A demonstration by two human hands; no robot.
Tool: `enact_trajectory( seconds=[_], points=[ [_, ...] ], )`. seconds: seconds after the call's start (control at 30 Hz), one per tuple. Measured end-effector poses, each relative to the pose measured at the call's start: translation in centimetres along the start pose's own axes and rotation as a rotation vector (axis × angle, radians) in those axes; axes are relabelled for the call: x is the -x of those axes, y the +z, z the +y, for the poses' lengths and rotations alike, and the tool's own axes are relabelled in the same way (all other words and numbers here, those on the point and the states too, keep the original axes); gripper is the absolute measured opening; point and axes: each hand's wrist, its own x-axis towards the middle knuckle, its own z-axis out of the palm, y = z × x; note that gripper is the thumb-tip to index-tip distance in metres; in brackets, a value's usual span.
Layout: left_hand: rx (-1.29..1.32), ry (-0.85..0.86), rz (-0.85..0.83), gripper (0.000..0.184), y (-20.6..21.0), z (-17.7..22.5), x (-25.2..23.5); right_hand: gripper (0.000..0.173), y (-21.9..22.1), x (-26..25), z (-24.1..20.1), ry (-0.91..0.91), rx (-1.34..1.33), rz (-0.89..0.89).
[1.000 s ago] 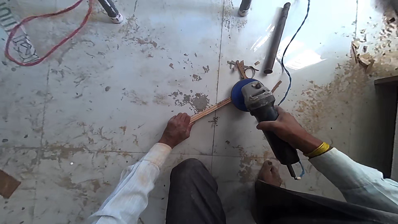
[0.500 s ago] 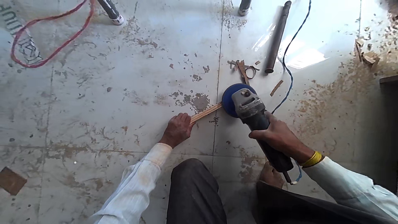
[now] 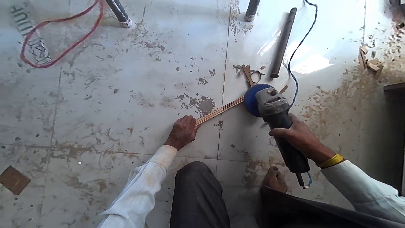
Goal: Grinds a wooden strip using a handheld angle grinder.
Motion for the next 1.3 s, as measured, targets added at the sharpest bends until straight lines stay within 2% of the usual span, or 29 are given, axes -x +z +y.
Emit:
enact_trajectory(
  seconds=[0.13, 0.23, 0.3, 0.43, 0.53, 0.87, 1.3],
  points=[
    [0.032, -0.067, -0.047, 0.035, -0.5, 0.9, -2.3, 0.069, -0.1, 0.6, 0.0, -0.010, -0.128, 0.030],
    [0.058, -0.166, -0.084, 0.055, -1.0, 1.0, -3.3, 0.071, 0.4, 1.8, -0.8, -0.054, -0.054, 0.017],
    [0.052, -0.197, -0.064, 0.060, -1.1, 0.4, -2.1, 0.072, 0.8, 2.4, -1.9, -0.066, 0.007, -0.015],
    [-0.016, -0.170, 0.021, 0.030, 0.3, 0.4, 0.8, 0.072, 3.0, 2.7, -3.1, -0.094, 0.095, -0.082],
    [-0.008, -0.197, 0.038, 0.021, 0.8, 1.1, 1.0, 0.072, 4.0, 2.8, -3.9, -0.106, 0.115, -0.120],
    [0.055, -0.173, 0.090, 0.016, 1.2, 0.7, 0.8, 0.067, 5.3, 2.1, -5.2, -0.155, 0.182, -0.165],
    [0.035, -0.160, 0.130, 0.017, 1.4, 0.7, 0.9, 0.065, 4.5, 1.3, -3.9, -0.066, 0.128, -0.170]
  ],
)
